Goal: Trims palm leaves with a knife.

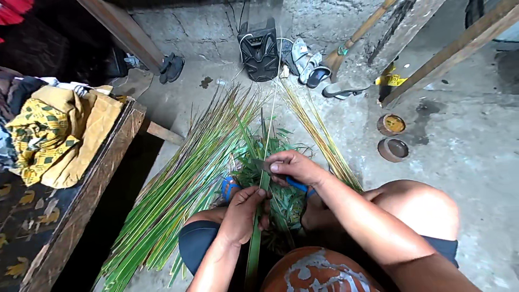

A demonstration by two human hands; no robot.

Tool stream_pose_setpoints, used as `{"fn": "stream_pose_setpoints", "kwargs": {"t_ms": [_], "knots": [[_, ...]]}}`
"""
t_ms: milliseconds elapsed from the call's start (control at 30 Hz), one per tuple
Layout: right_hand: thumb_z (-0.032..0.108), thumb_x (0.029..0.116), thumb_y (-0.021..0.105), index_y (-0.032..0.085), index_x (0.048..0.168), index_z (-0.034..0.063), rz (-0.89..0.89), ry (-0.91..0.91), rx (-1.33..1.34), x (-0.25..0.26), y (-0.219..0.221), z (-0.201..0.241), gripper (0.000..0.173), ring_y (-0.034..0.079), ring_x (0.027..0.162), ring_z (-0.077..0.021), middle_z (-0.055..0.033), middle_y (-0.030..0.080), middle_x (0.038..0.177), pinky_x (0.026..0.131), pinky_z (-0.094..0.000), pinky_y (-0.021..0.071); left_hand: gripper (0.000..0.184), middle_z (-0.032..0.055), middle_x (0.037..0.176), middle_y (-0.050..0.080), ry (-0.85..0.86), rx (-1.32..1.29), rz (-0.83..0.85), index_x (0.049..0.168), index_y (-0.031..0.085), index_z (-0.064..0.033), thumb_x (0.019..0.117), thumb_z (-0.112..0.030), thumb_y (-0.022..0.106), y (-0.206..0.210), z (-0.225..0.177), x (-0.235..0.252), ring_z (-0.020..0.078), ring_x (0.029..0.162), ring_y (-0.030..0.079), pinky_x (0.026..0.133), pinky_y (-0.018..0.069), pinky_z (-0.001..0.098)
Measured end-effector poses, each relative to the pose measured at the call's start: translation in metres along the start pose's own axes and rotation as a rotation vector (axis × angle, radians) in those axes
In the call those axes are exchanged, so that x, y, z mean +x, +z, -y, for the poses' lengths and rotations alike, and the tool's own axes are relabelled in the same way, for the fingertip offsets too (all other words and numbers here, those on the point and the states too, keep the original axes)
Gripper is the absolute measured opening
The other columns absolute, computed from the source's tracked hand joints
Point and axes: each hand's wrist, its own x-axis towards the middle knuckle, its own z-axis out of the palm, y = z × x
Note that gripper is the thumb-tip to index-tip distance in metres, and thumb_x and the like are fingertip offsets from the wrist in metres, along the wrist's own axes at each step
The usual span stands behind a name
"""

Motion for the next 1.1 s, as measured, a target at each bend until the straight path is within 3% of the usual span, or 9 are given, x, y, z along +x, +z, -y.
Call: {"fn": "stream_pose_setpoints", "kwargs": {"t_ms": [100, 433, 567, 700, 800, 900, 967, 1000, 1100], "knots": [[0.017, 0.1008, 0.062, 0.071, 0.117, 0.0041, -0.013, -0.078, 0.025, 0.004, -0.008, 0.01, 0.023, 0.063, 0.06, -0.009, -0.0043, 0.07, 0.08, 0.055, -0.0242, 0.0556, 0.028, 0.005, 0.07, 0.064, -0.018, -0.056, 0.058, 0.101, 0.067, -0.0003, 0.1086, -0.016, 0.046, 0.005, -0.003, -0.001, 0.0085, 0.051, 0.06, 0.045, 0.0522, 0.0218], [0.012, 0.1012, 0.06, 0.07, 0.119, 0.0026, 0.094, -0.135, -0.047, 0.032, -0.017, 0.042, 0.023, 0.063, 0.056, -0.01, -0.0077, 0.07, 0.078, 0.053, -0.024, 0.0559, 0.027, 0.0042, 0.071, 0.063, 0.052, -0.086, 0.045, 0.099, 0.069, -0.0007, 0.1067, -0.017, 0.049, 0.009, -0.012, -0.01, 0.0072, 0.051, 0.059, 0.044, 0.0512, 0.0209], [0.012, 0.1019, 0.059, 0.069, 0.123, 0.0034, 0.036, -0.168, -0.019, 0.041, -0.02, 0.05, 0.025, 0.063, 0.056, -0.0106, -0.0076, 0.07, 0.077, 0.052, -0.0244, 0.0555, 0.026, 0.0041, 0.071, 0.064, 0.07, -0.074, 0.063, 0.099, 0.069, -0.0014, 0.1067, -0.017, 0.049, 0.006, -0.011, -0.014, 0.0072, 0.051, 0.059, 0.044, 0.0513, 0.0209], [0.015, 0.1044, 0.05, 0.06, 0.131, 0.0052, -0.137, -0.179, 0.013, 0.054, -0.031, 0.072, 0.03, 0.06, 0.057, -0.0065, -0.001, 0.067, 0.078, 0.052, -0.0211, 0.0528, 0.024, 0.0054, 0.074, 0.067, 0.039, -0.081, 0.099, 0.1, 0.07, -0.0028, 0.1065, -0.018, 0.053, 0.006, -0.003, -0.024, 0.0082, 0.052, 0.062, 0.045, 0.0537, 0.0222], [0.015, 0.106, 0.045, 0.056, 0.134, 0.0032, -0.049, -0.124, 0.047, 0.059, -0.039, 0.084, 0.032, 0.058, 0.056, -0.0071, -0.0018, 0.062, 0.077, 0.05, -0.0207, 0.0523, 0.025, 0.0076, 0.077, 0.068, 0.045, -0.037, 0.056, 0.102, 0.069, -0.0009, 0.1071, -0.017, 0.05, 0.004, -0.001, -0.023, 0.0101, 0.054, 0.063, 0.046, 0.0543, 0.0237], [0.017, 0.1028, 0.051, 0.064, 0.121, 0.0037, 0.038, -0.072, 0.036, 0.054, -0.024, 0.081, 0.026, 0.058, 0.053, -0.0075, -0.0024, 0.063, 0.073, 0.048, -0.0218, 0.0524, 0.026, 0.0125, 0.087, 0.072, 0.098, 0.124, -0.04, 0.109, 0.066, 0.0023, 0.1083, -0.014, 0.046, 0.0, -0.002, -0.013, 0.0177, 0.067, 0.07, 0.057, 0.0609, 0.0312], [0.018, 0.1059, 0.048, 0.061, 0.123, 0.0045, -0.091, -0.055, 0.012, 0.056, -0.026, 0.086, 0.025, 0.058, 0.056, -0.0055, -0.0005, 0.063, 0.076, 0.051, -0.0201, 0.0513, 0.028, 0.0172, 0.097, 0.073, 0.132, 0.242, -0.053, 0.118, 0.062, 0.0056, 0.1099, -0.013, 0.043, -0.001, 0.004, -0.012, 0.0261, 0.08, 0.074, 0.07, 0.0649, 0.0404], [0.018, 0.1078, 0.046, 0.059, 0.127, 0.0051, -0.202, -0.052, 0.023, 0.058, -0.031, 0.089, 0.026, 0.057, 0.057, -0.0049, 0.0003, 0.063, 0.077, 0.051, -0.0192, 0.0502, 0.029, 0.0172, 0.098, 0.073, 0.135, 0.278, -0.056, 0.118, 0.062, 0.0058, 0.1106, -0.014, 0.042, -0.001, 0.01, -0.015, 0.0268, 0.081, 0.074, 0.069, 0.0651, 0.0409], [0.02, 0.1088, 0.046, 0.056, 0.133, 0.0062, -0.347, 0.007, 0.011, 0.054, -0.047, 0.089, 0.03, 0.056, 0.054, -0.0061, -0.0008, 0.062, 0.076, 0.049, -0.0199, 0.0487, 0.028, 0.0125, 0.085, 0.071, 0.127, 0.284, -0.1, 0.108, 0.064, 0.0032, 0.1106, -0.015, 0.042, 0.003, 0.014, -0.018, 0.0196, 0.063, 0.07, 0.054, 0.0618, 0.0328]]}}
